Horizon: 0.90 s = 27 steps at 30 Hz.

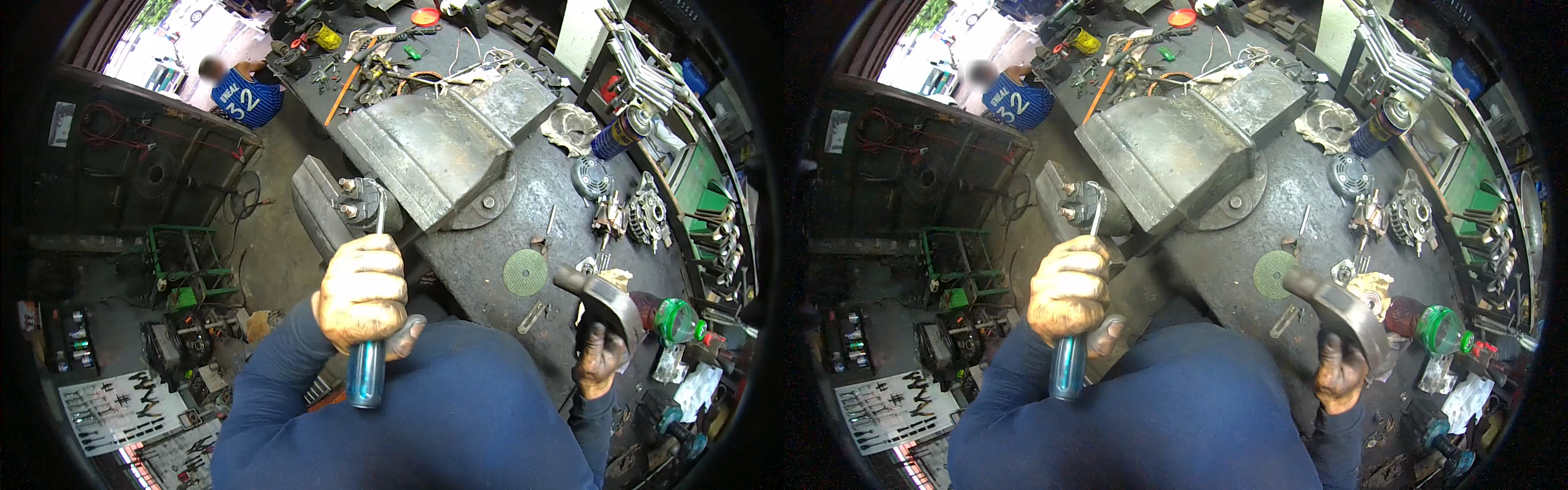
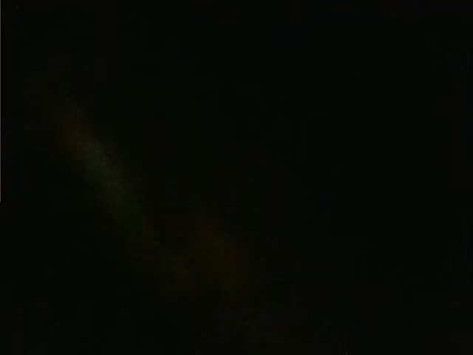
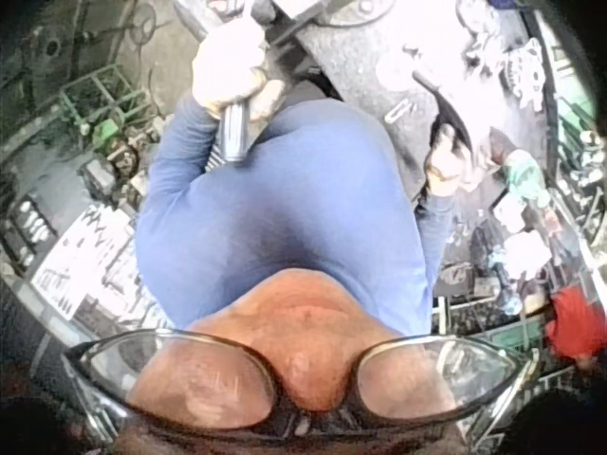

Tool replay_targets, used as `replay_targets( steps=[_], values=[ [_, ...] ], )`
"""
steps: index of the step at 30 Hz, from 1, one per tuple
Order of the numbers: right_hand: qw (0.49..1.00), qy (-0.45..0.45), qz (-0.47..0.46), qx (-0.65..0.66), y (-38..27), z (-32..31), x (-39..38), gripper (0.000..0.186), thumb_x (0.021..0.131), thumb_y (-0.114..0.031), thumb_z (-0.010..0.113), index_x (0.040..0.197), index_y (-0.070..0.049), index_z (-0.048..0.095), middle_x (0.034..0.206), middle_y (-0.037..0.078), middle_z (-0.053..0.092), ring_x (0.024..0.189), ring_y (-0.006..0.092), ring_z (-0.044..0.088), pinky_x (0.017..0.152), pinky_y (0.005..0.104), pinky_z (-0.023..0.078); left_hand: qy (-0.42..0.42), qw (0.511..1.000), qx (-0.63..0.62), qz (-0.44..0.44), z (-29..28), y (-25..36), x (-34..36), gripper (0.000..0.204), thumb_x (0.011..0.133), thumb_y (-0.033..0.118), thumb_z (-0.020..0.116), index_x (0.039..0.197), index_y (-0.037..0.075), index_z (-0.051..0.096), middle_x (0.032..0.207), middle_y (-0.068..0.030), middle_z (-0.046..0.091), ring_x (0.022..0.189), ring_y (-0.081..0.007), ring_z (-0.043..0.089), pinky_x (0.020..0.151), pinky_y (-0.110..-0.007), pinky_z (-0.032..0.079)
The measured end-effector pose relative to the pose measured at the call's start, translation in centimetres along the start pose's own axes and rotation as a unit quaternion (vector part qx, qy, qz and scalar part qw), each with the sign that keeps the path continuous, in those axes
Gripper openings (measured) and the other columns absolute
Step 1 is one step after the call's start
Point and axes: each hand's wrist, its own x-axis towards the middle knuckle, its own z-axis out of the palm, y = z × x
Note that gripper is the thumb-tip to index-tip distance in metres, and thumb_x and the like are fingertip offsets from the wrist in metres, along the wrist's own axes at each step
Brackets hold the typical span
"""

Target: The person uses a hammer and a screwdriver to strike and adjust a mechanical component clamped in a vise. They repeatedly tap the part, reposition it, and continue hammering while another person stands nearby.

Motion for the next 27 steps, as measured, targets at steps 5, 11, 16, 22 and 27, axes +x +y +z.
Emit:
replay_targets(
  steps=[5,11,16,22,27],
  values=[
    [0.982,-0.066,0.017,-0.175,0.2,4.2,1.3,0.027,0.099,-0.014,0.065,0.121,0.001,0.067,0.108,0.021,0.072,0.093,0.0379,0.070,0.085,0.0433,0.055,0.038,0.999,0.018,0.014,2.8,2.5,-0.2,0.031,0.062,0.004,0.080,0.062,0.013,0.050,0.062,-0.0005,0.050,0.051,-0.0196,0.047,0.052,-0.034,0.042],
    [0.915,-0.066,-0.035,-0.396,9.1,7.0,1.0,0.036,0.089,-0.018,0.072,0.118,0.002,0.065,0.102,0.024,0.069,0.094,0.0434,0.070,0.082,0.0521,0.056,-0.021,0.996,0.087,0.009,5.6,3.6,-1.3,0.023,0.060,0.025,0.079,0.066,0.013,0.060,0.064,-0.0003,0.053,0.055,-0.0189,0.052,0.051,-0.034,0.039],
    [0.898,-0.105,-0.068,-0.421,13.4,6.8,2.2,0.033,0.083,-0.013,0.072,0.115,-0.003,0.066,0.107,0.022,0.066,0.105,0.0420,0.066,0.090,0.0504,0.054,-0.049,0.983,0.169,-0.048,7.3,4.7,-2.6,0.024,0.061,0.019,0.079,0.066,0.012,0.057,0.065,-0.0024,0.055,0.055,-0.0209,0.054,0.052,-0.036,0.041],
    [0.869,-0.075,-0.096,-0.479,13.2,7.0,2.9,0.030,0.087,-0.012,0.069,0.116,-0.004,0.069,0.114,0.021,0.067,0.110,0.0397,0.064,0.093,0.0484,0.053,-0.122,0.956,0.225,-0.145,9.0,5.9,-5.1,0.027,0.061,0.022,0.080,0.077,0.011,0.062,0.070,-0.0053,0.060,0.066,-0.0248,0.062,0.063,-0.039,0.048],
    [0.955,-0.255,0.039,-0.149,3.9,6.3,4.6,0.031,0.099,-0.021,0.069,0.121,0.000,0.068,0.106,0.016,0.072,0.094,0.0248,0.068,0.084,0.0383,0.055,-0.228,0.890,0.294,-0.262,10.3,6.8,-6.4,0.050,0.067,0.023,0.082,0.111,0.010,0.064,0.090,-0.0088,0.066,0.088,-0.0272,0.069,0.082,-0.042,0.052]
  ],
)
